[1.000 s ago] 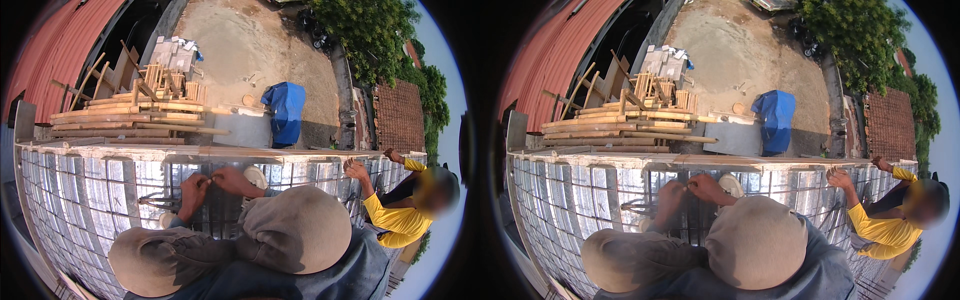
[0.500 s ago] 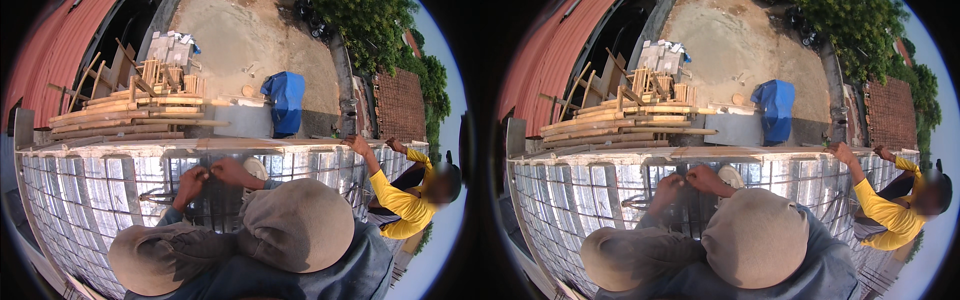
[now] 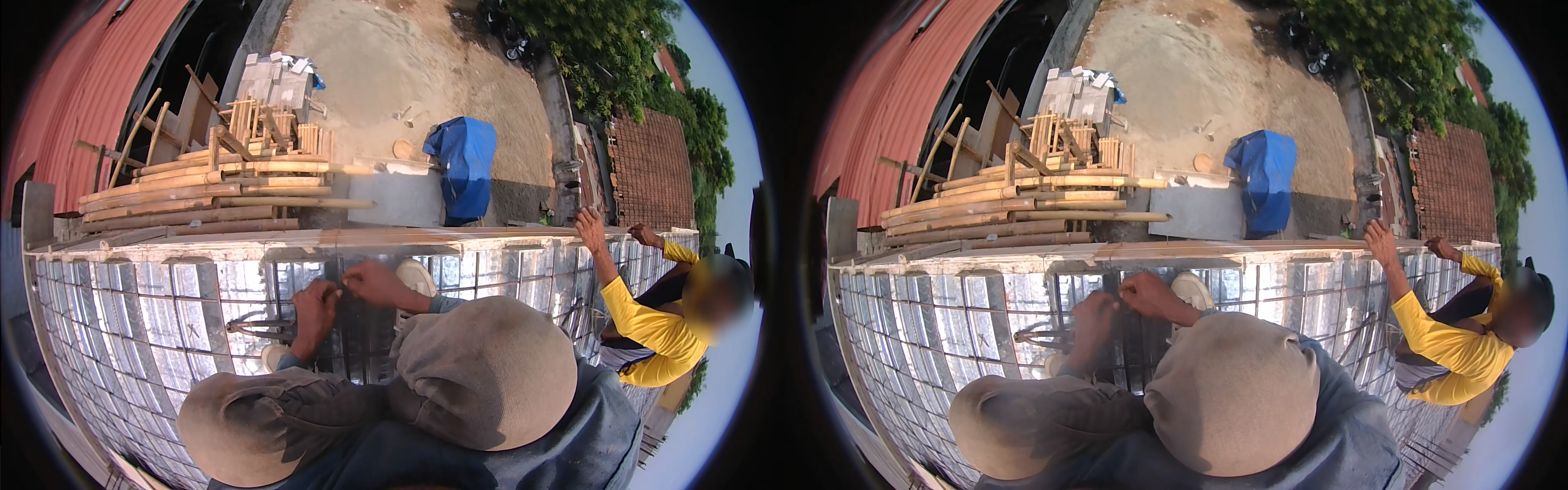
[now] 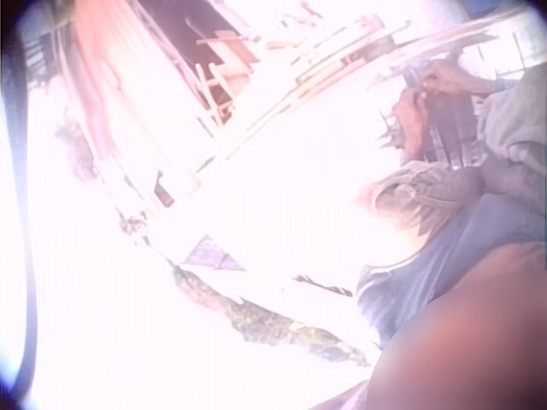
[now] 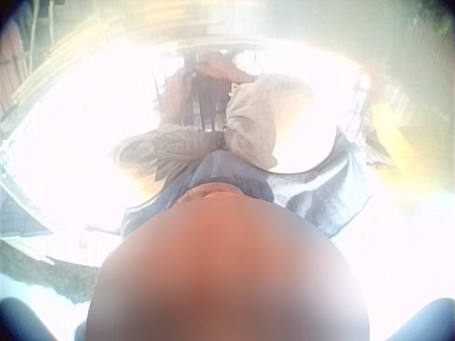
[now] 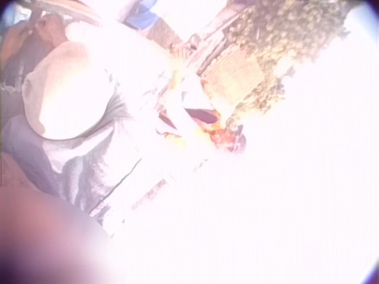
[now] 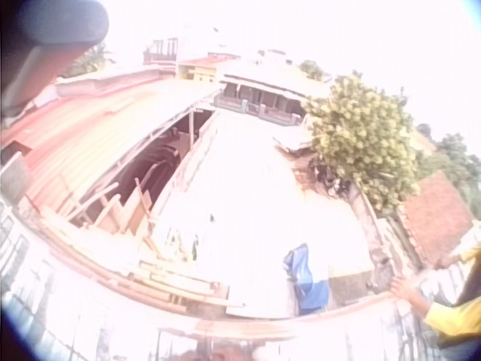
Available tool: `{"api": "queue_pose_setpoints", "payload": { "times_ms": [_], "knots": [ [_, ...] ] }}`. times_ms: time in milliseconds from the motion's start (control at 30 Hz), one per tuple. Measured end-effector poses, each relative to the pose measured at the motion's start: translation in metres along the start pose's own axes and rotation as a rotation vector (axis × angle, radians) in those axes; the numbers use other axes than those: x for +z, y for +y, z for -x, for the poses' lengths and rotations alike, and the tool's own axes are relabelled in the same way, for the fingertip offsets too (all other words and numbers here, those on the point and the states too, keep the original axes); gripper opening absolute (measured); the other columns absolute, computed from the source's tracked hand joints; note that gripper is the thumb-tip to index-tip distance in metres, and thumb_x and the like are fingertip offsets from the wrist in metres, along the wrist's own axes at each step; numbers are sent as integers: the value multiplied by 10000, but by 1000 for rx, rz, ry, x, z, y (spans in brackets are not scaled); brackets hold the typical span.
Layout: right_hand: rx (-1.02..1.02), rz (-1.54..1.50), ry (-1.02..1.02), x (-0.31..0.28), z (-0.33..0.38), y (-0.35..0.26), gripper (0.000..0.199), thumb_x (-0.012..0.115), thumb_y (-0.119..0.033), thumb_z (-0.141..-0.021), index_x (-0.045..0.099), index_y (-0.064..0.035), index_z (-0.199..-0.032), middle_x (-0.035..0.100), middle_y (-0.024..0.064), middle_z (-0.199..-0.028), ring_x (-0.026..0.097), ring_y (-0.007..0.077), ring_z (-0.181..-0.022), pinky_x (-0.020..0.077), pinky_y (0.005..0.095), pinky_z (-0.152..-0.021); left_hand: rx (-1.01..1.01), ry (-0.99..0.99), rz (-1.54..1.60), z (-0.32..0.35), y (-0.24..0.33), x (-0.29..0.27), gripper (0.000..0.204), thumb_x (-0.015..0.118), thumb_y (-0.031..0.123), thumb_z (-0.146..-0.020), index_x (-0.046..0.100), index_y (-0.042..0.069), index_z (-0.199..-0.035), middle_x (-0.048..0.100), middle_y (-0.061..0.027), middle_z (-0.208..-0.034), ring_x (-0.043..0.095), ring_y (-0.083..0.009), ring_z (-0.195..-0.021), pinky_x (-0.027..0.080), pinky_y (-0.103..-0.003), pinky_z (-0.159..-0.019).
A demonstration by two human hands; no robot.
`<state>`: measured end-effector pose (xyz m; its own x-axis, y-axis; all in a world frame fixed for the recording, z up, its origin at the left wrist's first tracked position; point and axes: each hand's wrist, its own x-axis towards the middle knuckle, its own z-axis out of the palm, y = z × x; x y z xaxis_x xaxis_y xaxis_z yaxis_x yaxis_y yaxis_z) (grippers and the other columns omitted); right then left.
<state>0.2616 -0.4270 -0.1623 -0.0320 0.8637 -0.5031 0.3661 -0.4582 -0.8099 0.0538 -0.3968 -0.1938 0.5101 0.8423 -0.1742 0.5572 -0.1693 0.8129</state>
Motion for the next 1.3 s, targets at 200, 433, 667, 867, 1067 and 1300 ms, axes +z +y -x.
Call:
{"api": "queue_pose_setpoints", "payload": {
  "times_ms": [200, 433, 667, 867, 1067, 1300],
  "knots": [
    [-37, -13, 0, 1, -3, 5, 254, 646, -185, -917, 775, 8, -1021, 746, 200, -812, 737, 332, -741, 562, 454, -753, -26, -9, -34, -3, 6, -1, 126, 782, 175, -887, 721, 70, -919, 720, -97, -897, 692, -324, -856, 434, -458, -876],
    [-57, -38, 27, -2, -3, 8, 245, 642, -174, -925, 774, 11, -1017, 745, 176, -785, 731, 279, -697, 563, 422, -702, -91, -102, 53, -9, 6, -3, 122, 775, 165, -889, 741, 81, -971, 739, -87, -940, 708, -313, -898, 448, -440, -883],
    [-52, -31, 25, -2, -5, 2, 239, 637, -186, -944, 769, 4, -1001, 727, 166, -742, 730, 302, -695, 562, 438, -694, -154, -218, 43, -11, 5, -18, 172, 763, 214, -917, 737, 73, -1013, 739, -114, -942, 710, -326, -921, 452, -425, -909],
    [-102, 177, 258, -1, 11, -18, 228, 625, -230, -985, 739, -33, -967, 691, 238, -818, 677, 460, -784, 524, 519, -713, -48, -44, 49, -11, 4, -14, 194, 790, 181, -913, 769, 31, -1036, 780, -140, -934, 735, -296, -794, 549, -409, -777],
    [-172, 250, 380, -4, -10, -1, 247, 609, -237, -1034, 740, -32, -1072, 650, 211, -784, 642, 420, -756, 487, 474, -698, -74, -35, 61, -11, 9, -15, 162, 784, 179, -917, 785, 27, -973, 773, -137, -890, 735, -293, -782, 549, -407, -770],
    [-172, 337, 456, 2, -3, 2, 229, 606, -227, -1033, 723, -31, -1032, 667, 215, -820, 638, 459, -805, 482, 524, -719, -51, -38, -38, -5, 14, -11, 171, 781, 200, -918, 783, 41, -980, 772, -120, -883, 734, -318, -812, 541, -427, -791]
  ]
}}
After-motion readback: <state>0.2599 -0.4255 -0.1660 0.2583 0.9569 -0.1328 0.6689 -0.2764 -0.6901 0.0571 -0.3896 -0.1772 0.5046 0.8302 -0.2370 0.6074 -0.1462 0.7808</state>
